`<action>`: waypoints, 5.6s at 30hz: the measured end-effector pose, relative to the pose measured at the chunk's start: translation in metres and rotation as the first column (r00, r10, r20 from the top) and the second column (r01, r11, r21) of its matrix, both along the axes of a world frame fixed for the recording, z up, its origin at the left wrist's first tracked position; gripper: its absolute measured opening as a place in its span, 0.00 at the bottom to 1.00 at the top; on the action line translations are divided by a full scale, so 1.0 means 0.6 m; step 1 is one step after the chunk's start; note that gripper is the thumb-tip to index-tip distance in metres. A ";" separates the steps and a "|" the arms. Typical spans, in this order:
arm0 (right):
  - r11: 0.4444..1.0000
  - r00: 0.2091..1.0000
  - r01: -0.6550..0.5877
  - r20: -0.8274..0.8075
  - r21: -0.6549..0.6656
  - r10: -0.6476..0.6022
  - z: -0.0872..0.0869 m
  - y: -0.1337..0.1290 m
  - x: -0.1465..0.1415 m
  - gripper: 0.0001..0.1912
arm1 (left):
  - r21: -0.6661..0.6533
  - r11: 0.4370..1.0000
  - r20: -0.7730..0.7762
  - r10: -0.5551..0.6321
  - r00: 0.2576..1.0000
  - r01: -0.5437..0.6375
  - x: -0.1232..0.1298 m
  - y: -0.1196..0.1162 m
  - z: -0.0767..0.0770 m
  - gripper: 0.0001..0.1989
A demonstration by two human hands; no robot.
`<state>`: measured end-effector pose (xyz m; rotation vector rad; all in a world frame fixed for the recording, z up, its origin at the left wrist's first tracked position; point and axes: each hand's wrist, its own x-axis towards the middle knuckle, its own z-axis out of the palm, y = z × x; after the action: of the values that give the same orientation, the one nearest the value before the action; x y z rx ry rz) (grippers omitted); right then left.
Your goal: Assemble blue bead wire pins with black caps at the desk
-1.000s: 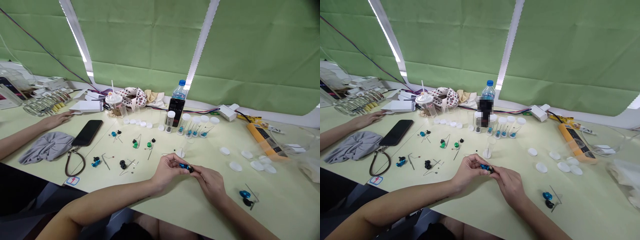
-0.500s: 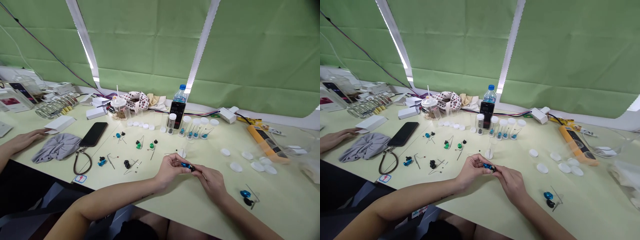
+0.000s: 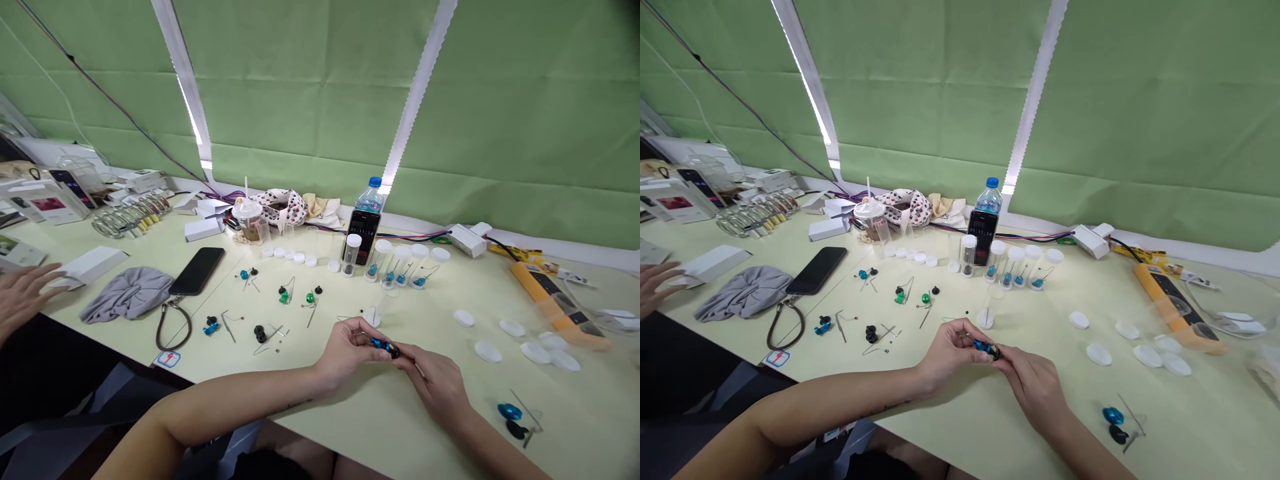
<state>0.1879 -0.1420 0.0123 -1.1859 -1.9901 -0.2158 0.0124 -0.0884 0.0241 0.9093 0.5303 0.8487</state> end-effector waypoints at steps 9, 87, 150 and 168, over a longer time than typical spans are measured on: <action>0.999 1.000 -0.001 0.007 -0.049 0.001 -0.004 0.000 0.002 0.10 | -0.016 1.000 -0.049 0.015 0.999 -0.016 0.000 0.001 -0.003 0.17; 1.000 1.000 0.004 -0.022 -0.025 -0.004 0.002 0.002 -0.003 0.09 | 0.002 1.000 -0.025 -0.014 1.000 0.015 -0.001 0.007 -0.002 0.17; 0.998 0.999 0.054 0.002 -0.017 -0.054 0.001 0.001 -0.004 0.10 | 0.000 1.000 -0.037 -0.012 0.999 0.012 0.001 0.010 -0.010 0.15; 0.984 0.997 0.060 -0.045 -0.166 -0.069 -0.003 0.002 0.000 0.11 | -0.030 0.998 -0.061 0.056 0.997 -0.058 0.002 0.011 -0.002 0.16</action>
<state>0.1878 -0.1408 0.0108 -1.3477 -1.9565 -0.0539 0.0136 -0.0820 0.0226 0.8965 0.6223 0.8642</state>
